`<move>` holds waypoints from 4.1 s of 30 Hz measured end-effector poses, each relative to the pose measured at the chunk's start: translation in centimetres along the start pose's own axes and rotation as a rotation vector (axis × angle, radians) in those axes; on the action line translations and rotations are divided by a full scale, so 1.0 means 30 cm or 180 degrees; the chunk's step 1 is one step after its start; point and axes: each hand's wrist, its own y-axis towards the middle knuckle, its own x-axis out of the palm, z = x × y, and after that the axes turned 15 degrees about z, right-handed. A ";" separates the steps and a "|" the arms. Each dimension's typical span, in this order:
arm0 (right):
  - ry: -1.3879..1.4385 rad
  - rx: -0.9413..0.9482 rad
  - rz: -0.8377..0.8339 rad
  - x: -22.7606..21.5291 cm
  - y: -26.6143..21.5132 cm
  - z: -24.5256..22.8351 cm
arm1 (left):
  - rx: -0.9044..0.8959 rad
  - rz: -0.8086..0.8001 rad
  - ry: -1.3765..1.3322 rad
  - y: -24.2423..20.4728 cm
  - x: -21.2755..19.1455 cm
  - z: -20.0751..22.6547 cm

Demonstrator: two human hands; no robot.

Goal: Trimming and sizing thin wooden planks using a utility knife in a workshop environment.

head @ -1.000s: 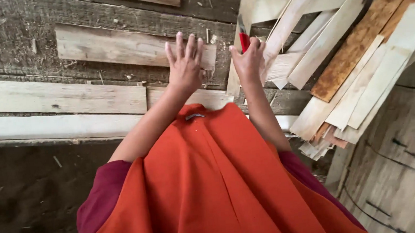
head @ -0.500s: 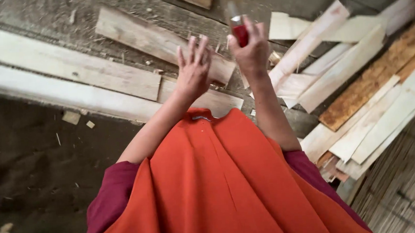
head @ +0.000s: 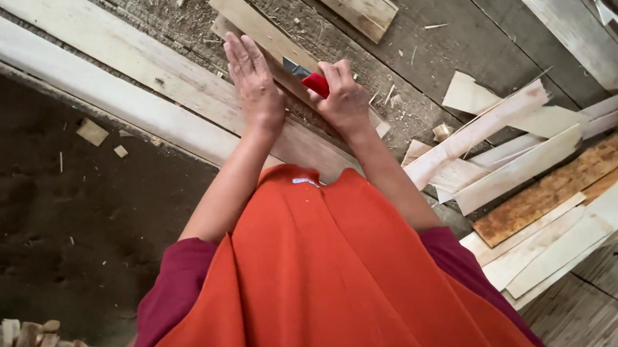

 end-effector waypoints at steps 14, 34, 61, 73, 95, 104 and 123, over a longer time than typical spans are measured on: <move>0.0043 0.0129 -0.0102 0.023 0.028 -0.012 | 0.0261 -0.0231 0.0021 0.073 0.032 -0.017; -0.0099 0.1253 -0.0184 -0.127 -0.285 0.180 | 0.0067 -0.1135 0.0394 0.123 -0.060 0.074; 0.1174 0.2779 -0.0631 -0.286 -0.257 0.267 | 0.1037 0.0093 0.0602 -0.102 0.198 0.068; 0.1349 0.3056 -0.0632 -0.276 -0.266 0.273 | 0.0950 0.0120 0.0459 -0.112 0.224 0.058; -0.0232 0.1855 -0.1117 -0.173 -0.257 0.276 | 0.0311 -0.1168 0.0454 -0.044 0.045 0.155; 0.0863 0.2791 -0.1045 -0.292 -0.175 0.251 | 0.0288 -0.1317 0.0424 -0.031 0.009 0.181; 0.0231 0.2145 -0.1267 -0.178 -0.231 0.271 | 0.0278 -0.1620 0.0593 -0.004 -0.059 0.204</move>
